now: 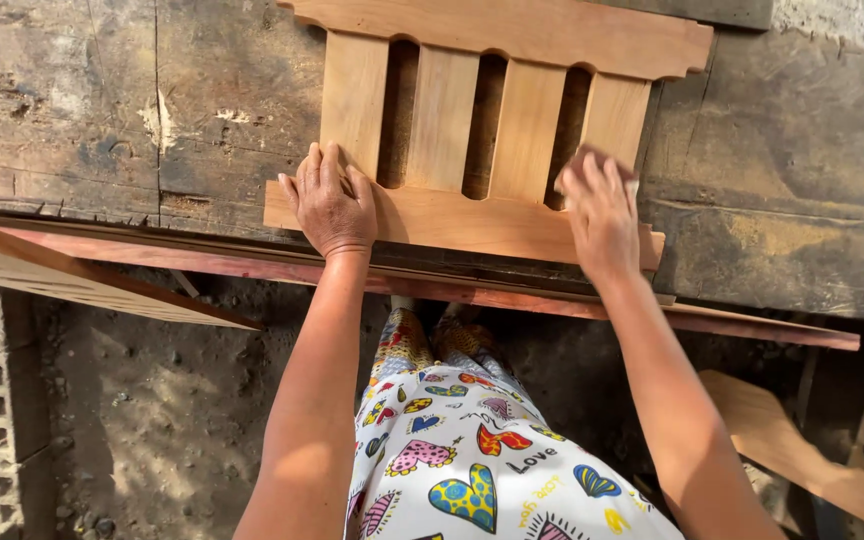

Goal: The person sands a wooden chair backrest with a sanding block. They smooth the flat surfaces and the edges of the slats, moving the block back and forth across the wood.

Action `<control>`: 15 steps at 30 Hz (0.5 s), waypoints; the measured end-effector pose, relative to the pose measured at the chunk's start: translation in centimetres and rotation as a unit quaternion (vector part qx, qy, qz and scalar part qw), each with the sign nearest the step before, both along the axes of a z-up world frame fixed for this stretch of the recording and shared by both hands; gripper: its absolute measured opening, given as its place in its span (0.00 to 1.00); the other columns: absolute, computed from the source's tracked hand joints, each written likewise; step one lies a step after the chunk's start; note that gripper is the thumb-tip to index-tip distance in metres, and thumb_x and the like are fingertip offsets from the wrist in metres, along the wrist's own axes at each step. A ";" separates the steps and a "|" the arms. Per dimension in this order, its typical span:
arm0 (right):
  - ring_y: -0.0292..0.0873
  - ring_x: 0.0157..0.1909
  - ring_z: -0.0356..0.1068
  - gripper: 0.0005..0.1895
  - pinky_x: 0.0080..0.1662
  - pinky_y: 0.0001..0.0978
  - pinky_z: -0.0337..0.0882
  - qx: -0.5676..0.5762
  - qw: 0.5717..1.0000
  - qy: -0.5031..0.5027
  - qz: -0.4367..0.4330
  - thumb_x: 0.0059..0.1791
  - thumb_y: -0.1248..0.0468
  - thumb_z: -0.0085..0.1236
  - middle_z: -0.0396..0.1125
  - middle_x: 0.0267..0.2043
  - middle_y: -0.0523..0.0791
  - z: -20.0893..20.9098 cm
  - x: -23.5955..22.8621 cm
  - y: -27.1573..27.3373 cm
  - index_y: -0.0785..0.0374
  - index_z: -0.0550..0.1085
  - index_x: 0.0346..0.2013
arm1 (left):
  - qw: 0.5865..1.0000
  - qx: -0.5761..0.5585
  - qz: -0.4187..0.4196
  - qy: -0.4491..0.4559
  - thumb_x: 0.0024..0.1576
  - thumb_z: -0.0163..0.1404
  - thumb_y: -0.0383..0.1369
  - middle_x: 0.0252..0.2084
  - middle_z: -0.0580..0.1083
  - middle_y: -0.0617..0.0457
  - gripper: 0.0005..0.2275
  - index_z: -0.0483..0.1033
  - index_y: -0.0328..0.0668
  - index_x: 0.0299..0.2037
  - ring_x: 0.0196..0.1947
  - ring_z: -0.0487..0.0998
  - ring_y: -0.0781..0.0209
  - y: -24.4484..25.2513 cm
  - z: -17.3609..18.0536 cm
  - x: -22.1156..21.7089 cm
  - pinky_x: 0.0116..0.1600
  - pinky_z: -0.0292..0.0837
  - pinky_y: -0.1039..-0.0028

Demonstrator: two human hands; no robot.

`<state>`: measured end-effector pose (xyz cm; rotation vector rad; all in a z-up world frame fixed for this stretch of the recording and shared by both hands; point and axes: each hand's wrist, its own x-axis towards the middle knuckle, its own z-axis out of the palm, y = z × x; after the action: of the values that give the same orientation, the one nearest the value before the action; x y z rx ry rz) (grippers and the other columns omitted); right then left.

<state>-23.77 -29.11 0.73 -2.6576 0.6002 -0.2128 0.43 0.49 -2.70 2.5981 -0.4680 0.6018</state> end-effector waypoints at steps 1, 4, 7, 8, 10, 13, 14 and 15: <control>0.57 0.77 0.47 0.21 0.68 0.64 0.49 0.003 1.000 0.011 0.007 0.61 0.51 0.40 0.54 0.76 0.46 0.6 -1.1 0.9 0.44 0.69 0.68 | 1.000 -0.003 0.001 0.002 0.54 0.53 0.37 0.56 0.76 0.52 0.17 0.78 0.51 0.54 0.58 0.75 0.56 -0.1 0.0 0.0 0.69 0.54 0.50; 0.55 0.77 0.49 0.19 0.69 0.60 0.50 -0.003 0.999 0.019 0.029 0.60 0.52 0.45 0.56 0.76 0.43 0.6 -2.0 0.5 0.40 0.70 0.66 | 1.000 -0.005 0.008 0.007 0.54 0.53 0.37 0.56 0.76 0.52 0.17 0.78 0.51 0.54 0.58 0.75 0.56 -0.1 0.0 0.0 0.69 0.54 0.51; 0.53 0.77 0.49 0.18 0.69 0.62 0.50 0.004 0.999 0.019 0.033 0.60 0.53 0.43 0.56 0.76 0.40 0.0 -0.3 -1.9 0.37 0.71 0.65 | 1.000 -0.006 0.008 0.009 0.54 0.53 0.37 0.56 0.76 0.52 0.17 0.78 0.51 0.54 0.57 0.75 0.56 -0.5 0.3 -0.1 0.69 0.55 0.51; 0.52 0.78 0.46 0.18 0.69 0.63 0.49 0.025 0.999 0.026 0.031 0.61 0.52 0.39 0.55 0.76 0.38 -0.4 0.5 -2.5 0.36 0.71 0.64 | 1.000 -0.001 0.010 0.010 0.54 0.53 0.37 0.55 0.77 0.52 0.17 0.78 0.51 0.54 0.57 0.75 0.56 -0.2 0.5 -0.3 0.69 0.55 0.51; 0.55 0.77 0.47 0.18 0.68 0.65 0.49 0.009 0.999 0.023 0.039 0.62 0.53 0.41 0.55 0.76 0.41 0.0 3.1 -4.2 0.38 0.71 0.66 | 1.000 -0.002 0.011 0.010 0.54 0.53 0.37 0.55 0.76 0.52 0.17 0.78 0.51 0.54 0.57 0.75 0.56 -0.2 0.5 -0.1 0.69 0.55 0.51; 0.56 0.76 0.45 0.18 0.69 0.64 0.45 0.024 0.998 0.046 0.019 0.62 0.56 0.42 0.52 0.76 0.47 3.6 6.9 -4.4 0.46 0.69 0.66 | 0.999 -0.017 -0.005 0.044 0.56 0.52 0.34 0.57 0.75 0.48 0.15 0.78 0.48 0.53 0.58 0.74 0.53 -0.5 2.3 -0.4 0.70 0.53 0.46; 0.54 0.76 0.43 0.18 0.71 0.61 0.39 0.055 0.996 0.072 -0.006 0.61 0.60 0.41 0.50 0.75 0.51 5.3 8.0 -4.1 0.52 0.68 0.66 | 0.996 -0.033 -0.018 0.075 0.58 0.51 0.31 0.58 0.74 0.44 0.13 0.79 0.45 0.53 0.59 0.73 0.49 -0.6 3.1 -0.7 0.70 0.52 0.41; 0.54 0.76 0.43 0.18 0.71 0.61 0.39 0.058 0.995 0.075 -0.008 0.61 0.60 0.41 0.50 0.75 0.51 5.1 7.8 -3.7 0.52 0.68 0.66 | 0.996 -0.030 -0.020 0.079 0.58 0.51 0.31 0.58 0.74 0.44 0.13 0.79 0.45 0.53 0.59 0.73 0.49 -0.3 3.2 -0.9 0.70 0.52 0.41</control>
<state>-15.96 -32.83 5.78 -2.5729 0.6604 0.0170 -0.43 0.17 0.46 2.5471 -0.4428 0.3871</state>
